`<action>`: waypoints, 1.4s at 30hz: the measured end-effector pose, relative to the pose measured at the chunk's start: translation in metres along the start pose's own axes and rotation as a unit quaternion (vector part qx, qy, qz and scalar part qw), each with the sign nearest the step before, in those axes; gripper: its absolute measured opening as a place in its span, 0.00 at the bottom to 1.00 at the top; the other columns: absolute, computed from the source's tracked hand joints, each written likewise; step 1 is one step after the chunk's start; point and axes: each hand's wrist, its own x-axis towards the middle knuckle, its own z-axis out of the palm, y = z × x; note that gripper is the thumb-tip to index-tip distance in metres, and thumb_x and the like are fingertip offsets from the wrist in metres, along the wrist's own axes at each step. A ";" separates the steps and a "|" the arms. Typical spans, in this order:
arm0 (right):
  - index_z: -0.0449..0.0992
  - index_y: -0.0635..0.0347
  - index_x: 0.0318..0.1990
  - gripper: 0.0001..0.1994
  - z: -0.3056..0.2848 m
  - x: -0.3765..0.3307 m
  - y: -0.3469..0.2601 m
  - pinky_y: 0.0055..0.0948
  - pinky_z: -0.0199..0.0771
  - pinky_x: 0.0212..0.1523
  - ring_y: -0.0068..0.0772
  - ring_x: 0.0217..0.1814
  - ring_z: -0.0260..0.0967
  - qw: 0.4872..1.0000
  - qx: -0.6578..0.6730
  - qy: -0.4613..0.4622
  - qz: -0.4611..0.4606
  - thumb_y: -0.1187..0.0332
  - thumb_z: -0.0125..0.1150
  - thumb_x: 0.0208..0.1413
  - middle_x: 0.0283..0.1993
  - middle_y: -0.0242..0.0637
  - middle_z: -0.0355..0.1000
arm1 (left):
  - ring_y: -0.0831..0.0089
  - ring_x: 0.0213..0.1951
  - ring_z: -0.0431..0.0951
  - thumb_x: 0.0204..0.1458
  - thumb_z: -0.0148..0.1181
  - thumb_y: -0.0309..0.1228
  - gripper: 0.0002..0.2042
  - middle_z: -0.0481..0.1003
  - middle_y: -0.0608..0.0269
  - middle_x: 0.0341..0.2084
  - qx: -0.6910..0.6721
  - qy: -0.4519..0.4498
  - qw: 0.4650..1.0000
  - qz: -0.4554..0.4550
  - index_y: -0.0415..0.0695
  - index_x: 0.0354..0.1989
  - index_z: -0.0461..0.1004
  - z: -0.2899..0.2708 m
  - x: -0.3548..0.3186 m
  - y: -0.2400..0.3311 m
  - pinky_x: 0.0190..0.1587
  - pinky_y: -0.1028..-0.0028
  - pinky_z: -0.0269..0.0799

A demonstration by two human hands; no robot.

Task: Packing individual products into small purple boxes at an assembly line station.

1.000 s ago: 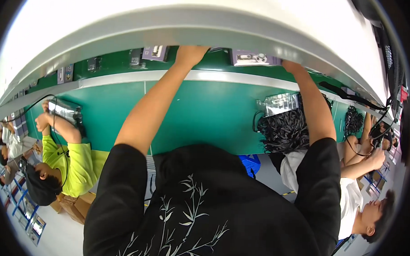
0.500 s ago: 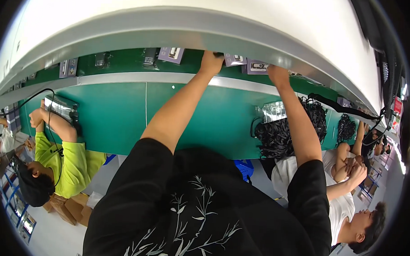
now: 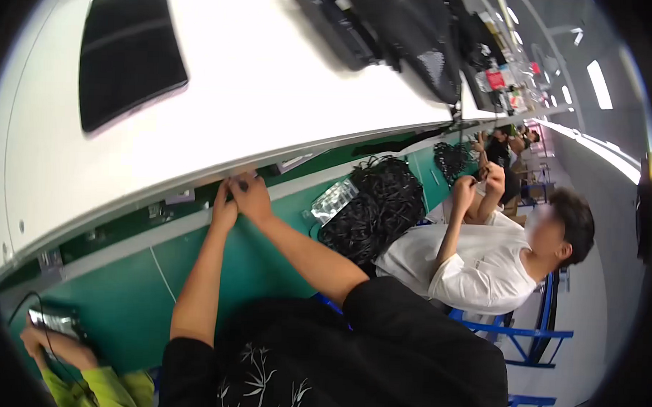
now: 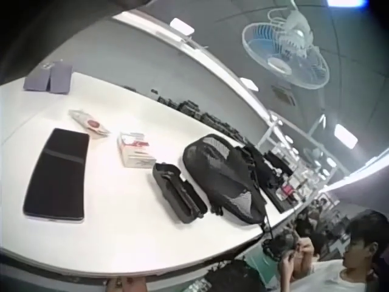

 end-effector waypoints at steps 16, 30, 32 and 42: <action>0.56 0.63 0.63 0.41 0.006 -0.027 0.008 0.46 0.73 0.47 0.58 0.48 0.72 0.991 0.119 0.029 0.046 0.64 0.72 0.41 0.50 0.57 0.69 | 0.56 0.55 0.70 0.53 0.64 0.28 0.34 0.60 0.44 0.63 0.097 0.052 0.992 -0.069 0.38 0.68 0.55 -0.058 -0.134 0.049 0.56 0.63 0.68; 0.80 0.58 0.43 0.13 0.011 -0.112 -0.090 0.42 0.74 0.43 0.52 0.38 0.74 0.903 -0.018 -0.372 -0.216 0.71 0.51 0.54 0.41 0.44 0.79 | 0.48 0.50 0.71 0.42 0.69 0.39 0.43 0.64 0.40 0.58 0.615 0.109 0.781 0.004 0.36 0.67 0.56 -0.204 -0.308 0.093 0.54 0.58 0.66; 0.80 0.58 0.43 0.13 0.044 -0.061 -0.118 0.37 0.74 0.41 0.45 0.36 0.75 0.926 -0.018 -0.266 -0.267 0.75 0.53 0.53 0.39 0.39 0.79 | 0.48 0.49 0.70 0.41 0.68 0.40 0.43 0.65 0.40 0.57 0.669 0.172 0.722 0.051 0.37 0.66 0.57 -0.225 -0.330 0.088 0.53 0.58 0.66; 0.75 0.51 0.37 0.10 0.147 0.083 -0.164 0.45 0.51 0.70 0.40 0.49 0.63 0.466 -0.443 -0.234 -0.729 0.65 0.61 0.46 0.37 0.36 0.70 | 0.51 0.50 0.69 0.41 0.69 0.37 0.44 0.64 0.44 0.59 0.666 0.190 0.721 0.016 0.38 0.68 0.55 -0.255 -0.351 0.064 0.55 0.59 0.62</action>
